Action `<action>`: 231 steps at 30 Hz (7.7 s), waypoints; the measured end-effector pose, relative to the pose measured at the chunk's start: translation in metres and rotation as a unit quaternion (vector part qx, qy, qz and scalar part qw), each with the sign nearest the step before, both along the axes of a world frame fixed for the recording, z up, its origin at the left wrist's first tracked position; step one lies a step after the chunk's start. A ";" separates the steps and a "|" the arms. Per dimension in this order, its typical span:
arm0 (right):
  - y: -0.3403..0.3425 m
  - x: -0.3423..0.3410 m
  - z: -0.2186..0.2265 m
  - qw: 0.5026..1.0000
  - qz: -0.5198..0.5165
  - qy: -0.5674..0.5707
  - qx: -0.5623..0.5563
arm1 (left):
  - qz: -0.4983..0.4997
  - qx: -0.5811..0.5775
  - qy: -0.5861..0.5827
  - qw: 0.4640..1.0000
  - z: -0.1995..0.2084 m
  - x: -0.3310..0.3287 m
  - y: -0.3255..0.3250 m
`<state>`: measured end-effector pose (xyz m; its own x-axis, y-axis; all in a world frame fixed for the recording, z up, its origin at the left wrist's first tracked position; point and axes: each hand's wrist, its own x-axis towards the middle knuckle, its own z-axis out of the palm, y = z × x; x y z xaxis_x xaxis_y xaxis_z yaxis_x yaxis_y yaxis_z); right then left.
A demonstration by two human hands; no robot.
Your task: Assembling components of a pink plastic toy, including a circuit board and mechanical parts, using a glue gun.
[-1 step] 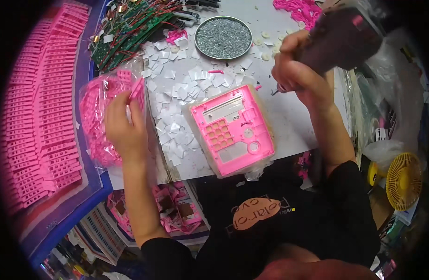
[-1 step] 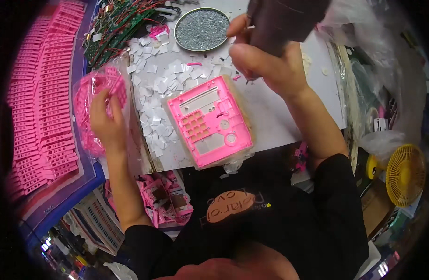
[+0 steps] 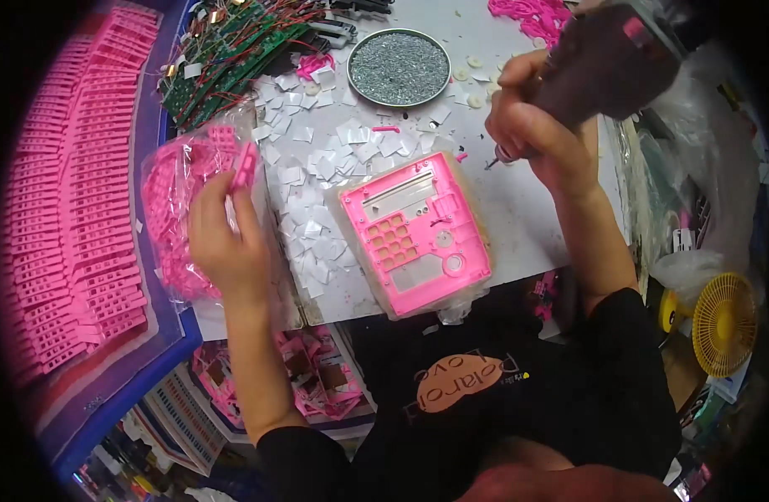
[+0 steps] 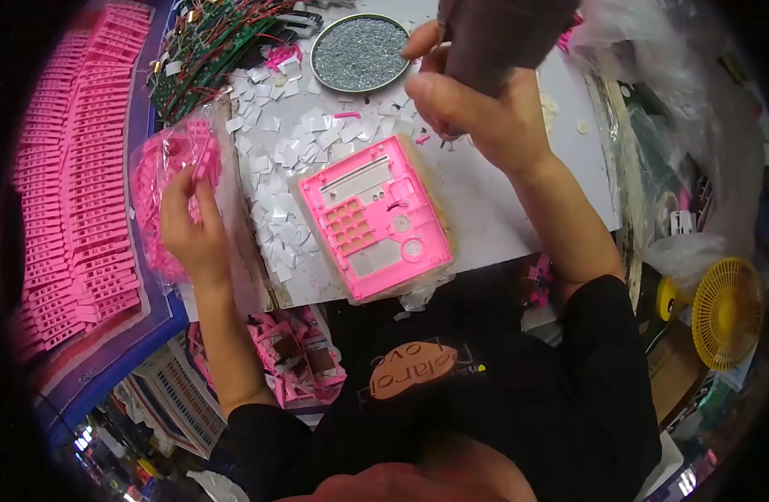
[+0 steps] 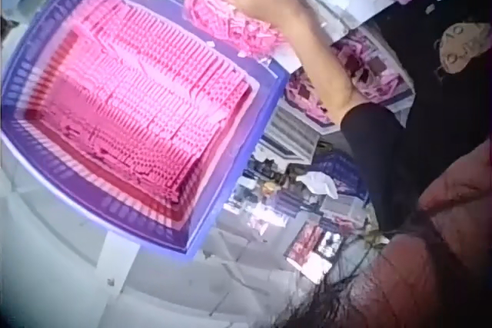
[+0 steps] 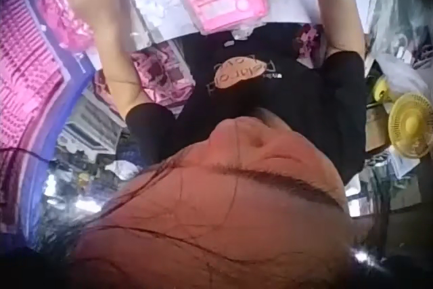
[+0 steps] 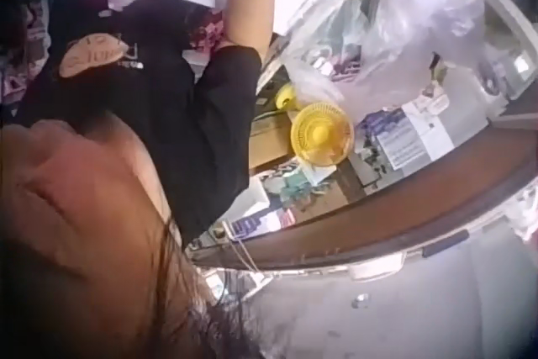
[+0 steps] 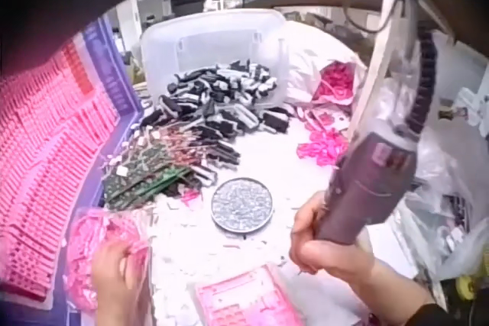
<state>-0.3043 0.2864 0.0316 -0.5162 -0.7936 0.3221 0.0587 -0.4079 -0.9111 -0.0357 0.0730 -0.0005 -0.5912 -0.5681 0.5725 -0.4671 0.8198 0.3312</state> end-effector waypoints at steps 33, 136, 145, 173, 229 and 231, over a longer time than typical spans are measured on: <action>-0.040 0.096 -0.007 0.826 0.126 0.546 -0.069 | -0.125 0.752 0.355 0.541 0.004 0.042 0.102; -0.039 0.100 0.025 0.922 0.309 -0.199 0.120 | -0.216 0.609 0.418 0.638 0.025 0.041 0.117; -0.036 0.094 0.010 0.940 0.278 -0.130 0.147 | -0.134 0.598 0.216 0.760 0.032 0.049 0.121; -0.017 0.088 -0.024 0.906 0.358 0.050 0.223 | -0.257 0.658 0.358 0.610 0.000 0.043 0.120; -0.026 0.080 -0.006 0.747 0.070 0.585 0.310 | -0.244 0.073 -0.187 0.949 -0.018 0.028 0.133; -0.015 0.076 -0.009 0.757 -0.035 0.618 0.209 | -0.239 0.070 -0.201 0.947 -0.016 0.027 0.135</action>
<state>-0.2282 0.2713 0.0228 -0.0712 -0.9443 0.3212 -0.9524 -0.0314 -0.3033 -0.0089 0.2075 -0.0163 -0.9548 -0.2329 0.1849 -0.1641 0.9312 0.3255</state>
